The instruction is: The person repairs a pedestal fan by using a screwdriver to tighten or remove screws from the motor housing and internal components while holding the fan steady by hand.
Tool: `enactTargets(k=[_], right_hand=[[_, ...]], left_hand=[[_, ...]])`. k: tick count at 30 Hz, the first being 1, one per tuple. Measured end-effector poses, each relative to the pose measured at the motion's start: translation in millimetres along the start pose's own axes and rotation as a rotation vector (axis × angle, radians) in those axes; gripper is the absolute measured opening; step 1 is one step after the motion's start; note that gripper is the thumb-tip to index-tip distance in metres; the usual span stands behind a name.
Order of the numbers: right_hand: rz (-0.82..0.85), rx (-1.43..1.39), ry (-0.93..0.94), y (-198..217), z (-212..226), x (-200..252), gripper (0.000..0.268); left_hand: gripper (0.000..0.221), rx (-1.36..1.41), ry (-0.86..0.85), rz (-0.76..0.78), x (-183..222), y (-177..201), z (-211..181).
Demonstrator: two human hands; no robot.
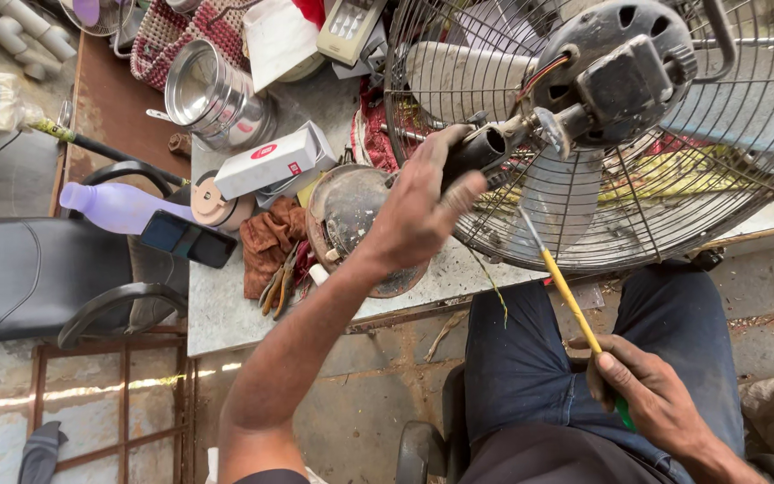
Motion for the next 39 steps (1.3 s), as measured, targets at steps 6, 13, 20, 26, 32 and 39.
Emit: enactTargets(k=[6,13,20,26,32,39], right_hand=[[0.017,0.006,-0.011,-6.2,1.4,0.1,0.035],[0.03,0.001,0.016,-15.5,10.5,-9.3,0.04],[-0.003,0.022,0.067,-12.8,20.2,-16.1,0.04],[0.006,0.035,0.112,-10.3,34.6,-17.7,0.041],[0.002,0.008,0.109,-11.0,37.5,-16.6,0.039],[-0.042,0.298,-0.024,-1.5,37.8,-7.1,0.041]], left_hand=[[0.042,0.675,0.328,0.196,-31.0,-12.2,37.2],[0.023,0.747,0.394,0.063,-30.9,-7.6,52.6],[0.025,0.645,0.226,-0.037,-31.9,0.0,44.4],[0.019,0.805,0.418,0.105,-35.0,-8.2,52.3],[0.017,0.822,0.433,0.126,-35.5,-8.9,47.8],[0.019,0.732,0.409,0.093,-31.9,-8.2,46.4]])
Point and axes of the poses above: each hand's wrist, its own x-axis away from the middle knuckle, its own y-axis out of the back of the hand, z = x × y, the point moved 9 cm from there along -x, towards the middle knuckle, and after that the axes turned 8 degrees about y, right-handed, at the moved point
